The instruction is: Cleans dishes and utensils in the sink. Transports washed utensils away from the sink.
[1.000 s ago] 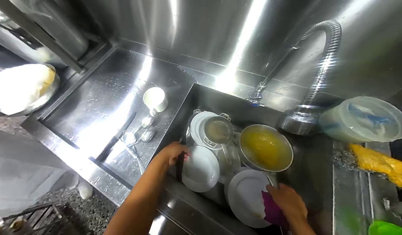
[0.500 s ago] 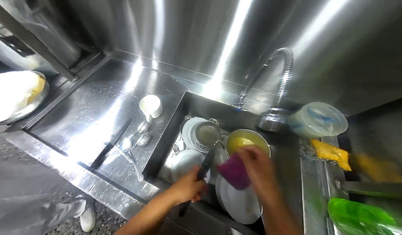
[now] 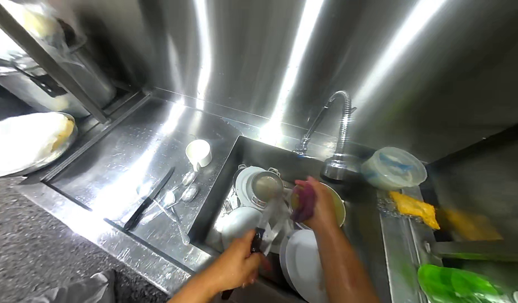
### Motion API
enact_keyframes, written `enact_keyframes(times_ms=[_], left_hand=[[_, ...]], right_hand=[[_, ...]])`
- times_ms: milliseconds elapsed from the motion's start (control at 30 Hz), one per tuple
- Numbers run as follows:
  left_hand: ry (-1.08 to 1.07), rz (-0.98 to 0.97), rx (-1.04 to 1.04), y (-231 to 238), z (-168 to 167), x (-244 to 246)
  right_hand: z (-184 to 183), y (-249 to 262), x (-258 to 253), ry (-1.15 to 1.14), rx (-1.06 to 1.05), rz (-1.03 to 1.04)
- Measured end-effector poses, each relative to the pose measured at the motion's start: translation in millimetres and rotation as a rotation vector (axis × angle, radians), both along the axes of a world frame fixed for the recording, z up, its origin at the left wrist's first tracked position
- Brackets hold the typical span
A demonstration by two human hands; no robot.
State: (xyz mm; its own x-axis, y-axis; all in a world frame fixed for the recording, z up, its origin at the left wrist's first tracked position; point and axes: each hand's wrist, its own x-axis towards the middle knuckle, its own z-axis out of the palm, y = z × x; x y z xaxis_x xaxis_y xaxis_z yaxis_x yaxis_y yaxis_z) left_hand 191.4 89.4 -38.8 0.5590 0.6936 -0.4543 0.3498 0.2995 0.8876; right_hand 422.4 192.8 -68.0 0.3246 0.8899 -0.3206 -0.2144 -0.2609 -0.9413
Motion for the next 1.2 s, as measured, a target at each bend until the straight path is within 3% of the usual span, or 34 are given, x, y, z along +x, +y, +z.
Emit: enact_keyframes(times_ms=[67,100,200,267,400,467,533,600,667,767,867,1067,1133,1200], left_hand=[[-0.002,0.074,0.008,6.8,-0.3,0.3],[0.004,0.101,0.019,11.4,0.7,3.0],[0.053,0.167,0.076,19.8,1.6,18.9],[0.055,0.184,0.085,20.3,0.9,22.8],[-0.005,0.168,0.083,13.7,7.5,19.4],[-0.039,0.162,0.036,8.1,11.2,15.0],[-0.122,0.207,-0.037,-0.7,9.5,8.9],[-0.238,0.352,-0.128,-1.7,6.6,3.4],[-0.337,0.492,-0.224,2.2,8.9,-0.2],[-0.370,0.572,-0.222,4.2,20.0,-1.9],[-0.377,0.468,-0.164,2.7,23.3,-11.1],[-0.374,0.294,-0.152,-6.2,19.4,-28.7],[-0.371,0.314,-0.135,-9.7,19.3,-35.9],[-0.338,0.346,-0.091,-8.5,21.7,-45.8]], right_hand=[[-4.7,-22.9,-10.3,0.395,0.023,-0.055],[-5.1,-37.5,-24.3,0.426,0.039,-0.016],[1.3,-82.3,-78.9,0.263,-0.021,0.189],[6.7,-88.9,-87.3,0.269,-0.036,0.214],[18.1,-72.0,-74.6,0.259,-0.037,0.108],[23.6,-54.3,-61.7,0.235,0.023,-0.049],[28.7,-43.5,-46.9,0.107,0.152,-0.204],[34.5,-52.5,-41.2,-0.171,0.346,-0.195],[28.0,-78.1,-53.7,-0.437,0.590,-0.017],[-5.6,-110.6,-81.7,-0.648,0.923,0.349],[-21.0,-96.3,-81.6,-0.791,1.142,0.333],[-4.7,-46.5,-54.7,-0.953,0.926,0.225],[1.3,-39.8,-48.2,-0.683,0.657,0.174],[13.2,-45.3,-60.1,-0.208,0.330,0.125]])
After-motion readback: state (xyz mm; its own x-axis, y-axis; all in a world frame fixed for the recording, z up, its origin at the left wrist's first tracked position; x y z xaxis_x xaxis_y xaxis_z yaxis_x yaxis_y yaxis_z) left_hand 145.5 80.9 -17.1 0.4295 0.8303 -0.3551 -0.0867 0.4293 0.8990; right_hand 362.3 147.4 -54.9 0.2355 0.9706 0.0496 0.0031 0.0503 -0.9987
